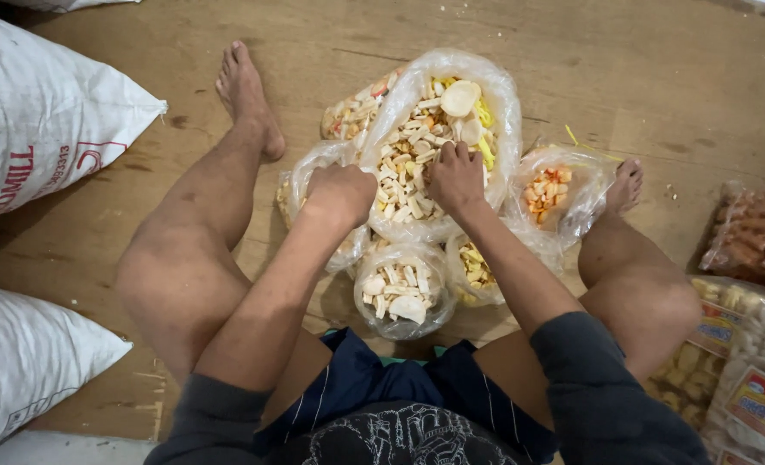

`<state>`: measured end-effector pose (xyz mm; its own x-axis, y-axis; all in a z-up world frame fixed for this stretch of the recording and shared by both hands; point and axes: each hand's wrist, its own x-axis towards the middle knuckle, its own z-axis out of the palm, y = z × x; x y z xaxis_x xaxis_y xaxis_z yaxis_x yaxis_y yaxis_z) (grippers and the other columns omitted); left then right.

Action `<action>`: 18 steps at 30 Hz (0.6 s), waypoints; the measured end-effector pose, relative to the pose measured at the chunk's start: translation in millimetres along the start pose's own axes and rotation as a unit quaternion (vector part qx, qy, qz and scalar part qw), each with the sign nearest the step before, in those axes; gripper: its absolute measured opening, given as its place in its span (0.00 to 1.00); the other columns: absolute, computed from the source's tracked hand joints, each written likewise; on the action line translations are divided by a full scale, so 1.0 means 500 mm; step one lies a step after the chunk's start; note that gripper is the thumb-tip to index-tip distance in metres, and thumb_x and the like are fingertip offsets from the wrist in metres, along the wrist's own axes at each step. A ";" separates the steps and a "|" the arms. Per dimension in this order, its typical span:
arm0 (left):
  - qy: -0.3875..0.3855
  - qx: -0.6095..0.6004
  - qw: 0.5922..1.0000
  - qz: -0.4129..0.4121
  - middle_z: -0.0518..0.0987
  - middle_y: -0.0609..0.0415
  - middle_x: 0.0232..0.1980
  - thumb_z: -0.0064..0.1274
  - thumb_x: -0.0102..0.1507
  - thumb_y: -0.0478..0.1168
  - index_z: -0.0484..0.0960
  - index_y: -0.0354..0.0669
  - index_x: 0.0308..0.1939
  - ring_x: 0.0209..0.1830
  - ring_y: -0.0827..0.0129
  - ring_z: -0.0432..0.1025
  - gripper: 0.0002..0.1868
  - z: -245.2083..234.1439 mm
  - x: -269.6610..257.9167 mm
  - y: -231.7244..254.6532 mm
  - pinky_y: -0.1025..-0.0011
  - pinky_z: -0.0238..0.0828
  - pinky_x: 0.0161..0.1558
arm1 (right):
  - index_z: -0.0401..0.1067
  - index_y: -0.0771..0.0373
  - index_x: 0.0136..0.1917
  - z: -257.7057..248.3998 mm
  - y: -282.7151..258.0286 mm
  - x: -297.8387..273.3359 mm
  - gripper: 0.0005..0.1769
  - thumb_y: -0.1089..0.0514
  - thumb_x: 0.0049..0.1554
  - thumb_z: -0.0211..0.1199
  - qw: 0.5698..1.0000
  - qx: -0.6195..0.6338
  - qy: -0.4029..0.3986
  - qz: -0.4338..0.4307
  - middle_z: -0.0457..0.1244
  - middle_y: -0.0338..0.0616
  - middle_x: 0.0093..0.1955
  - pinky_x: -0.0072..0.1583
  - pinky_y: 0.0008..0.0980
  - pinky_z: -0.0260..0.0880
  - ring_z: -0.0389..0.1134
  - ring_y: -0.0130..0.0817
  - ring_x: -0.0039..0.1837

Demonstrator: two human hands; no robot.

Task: The person sits on the floor and sorts mixed snack pieces from a large plastic bag into several smaller plastic bags by hand. They repeatedly scoop and transfer the snacks, organizing them into separate containers.

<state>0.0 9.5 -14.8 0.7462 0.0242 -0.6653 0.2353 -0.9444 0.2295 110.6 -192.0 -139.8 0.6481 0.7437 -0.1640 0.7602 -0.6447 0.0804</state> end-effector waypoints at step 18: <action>0.143 0.008 0.976 0.164 0.85 0.39 0.41 0.53 0.63 0.38 0.88 0.38 0.41 0.46 0.40 0.81 0.10 0.009 0.019 0.139 0.40 0.77 0.46 | 0.81 0.53 0.45 -0.299 0.083 -0.083 0.11 0.49 0.50 0.72 0.876 0.436 -0.205 -0.037 0.69 0.49 0.47 0.58 0.46 0.72 0.73 0.44 0.56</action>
<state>20.6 -57.5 -8.3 0.9239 -0.1911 -0.3314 -0.0527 -0.9216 0.3845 122.0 -223.0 17.2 0.3924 0.7780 -0.4907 0.3590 -0.6207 -0.6970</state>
